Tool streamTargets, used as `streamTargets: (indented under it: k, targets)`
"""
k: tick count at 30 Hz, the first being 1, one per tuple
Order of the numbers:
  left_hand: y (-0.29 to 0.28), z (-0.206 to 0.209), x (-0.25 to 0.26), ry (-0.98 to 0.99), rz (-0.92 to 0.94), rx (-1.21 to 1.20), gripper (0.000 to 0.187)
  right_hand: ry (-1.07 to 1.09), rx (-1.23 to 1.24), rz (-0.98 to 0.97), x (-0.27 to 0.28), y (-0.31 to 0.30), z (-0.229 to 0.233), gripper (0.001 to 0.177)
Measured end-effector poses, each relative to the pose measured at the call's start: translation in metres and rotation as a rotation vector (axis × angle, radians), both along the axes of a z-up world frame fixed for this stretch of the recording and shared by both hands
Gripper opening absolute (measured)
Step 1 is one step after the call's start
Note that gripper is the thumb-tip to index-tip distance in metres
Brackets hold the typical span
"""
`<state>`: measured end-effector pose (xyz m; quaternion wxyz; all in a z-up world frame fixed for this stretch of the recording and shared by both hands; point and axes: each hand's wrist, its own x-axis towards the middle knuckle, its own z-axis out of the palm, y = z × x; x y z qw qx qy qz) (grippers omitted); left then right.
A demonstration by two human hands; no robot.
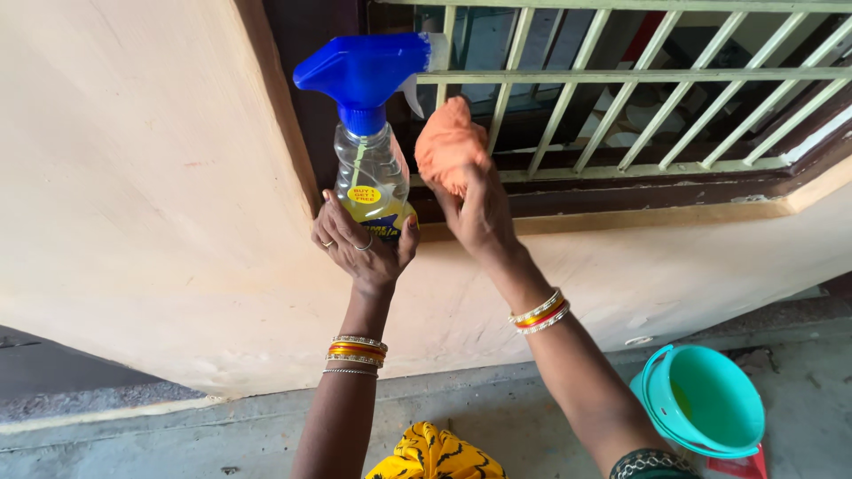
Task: The person cleans the exterior window frame and metal security bars using a spray bottle and a cloth. They repeatedly spray the cleaning solution and wipe the surfaces, focusing on the lower and side sections of the frame.
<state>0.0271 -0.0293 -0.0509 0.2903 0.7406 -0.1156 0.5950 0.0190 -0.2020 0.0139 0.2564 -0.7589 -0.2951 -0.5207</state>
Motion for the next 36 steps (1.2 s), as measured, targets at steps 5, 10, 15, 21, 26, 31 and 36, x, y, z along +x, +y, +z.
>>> streamTargets:
  k: [5, 10, 15, 21, 26, 31, 36]
  targets:
    - [0.001, -0.003, 0.001, 0.003, -0.002, 0.005, 0.103, 0.067, -0.183, -0.143, -0.008, 0.02, -0.016, 0.068]
    - [0.001, -0.002, 0.003, -0.003, 0.002, 0.015, 0.102, 0.254, 0.032, 0.032, -0.009, 0.019, -0.007, 0.076]
    - [0.001, -0.002, 0.001, 0.01, -0.006, 0.012, 0.103, 0.902, 0.783, 0.32, -0.005, 0.026, 0.0, 0.078]
    - [0.001, -0.003, 0.0, 0.01, 0.014, 0.02, 0.103, 0.234, -0.195, -0.405, 0.021, 0.034, 0.023, 0.055]
    - [0.002, 0.0, 0.001, -0.013, 0.012, 0.021, 0.102, 0.588, -0.09, -0.426, 0.026, 0.043, 0.03, 0.033]
    - [0.002, -0.002, -0.001, -0.022, -0.014, 0.018, 0.102, 0.352, -0.24, -0.422, -0.016, 0.037, 0.018, 0.045]
    - [-0.001, 0.002, 0.001, 0.006, 0.032, 0.004, 0.102, 0.592, -0.375, -0.367, -0.006, 0.036, 0.047, 0.042]
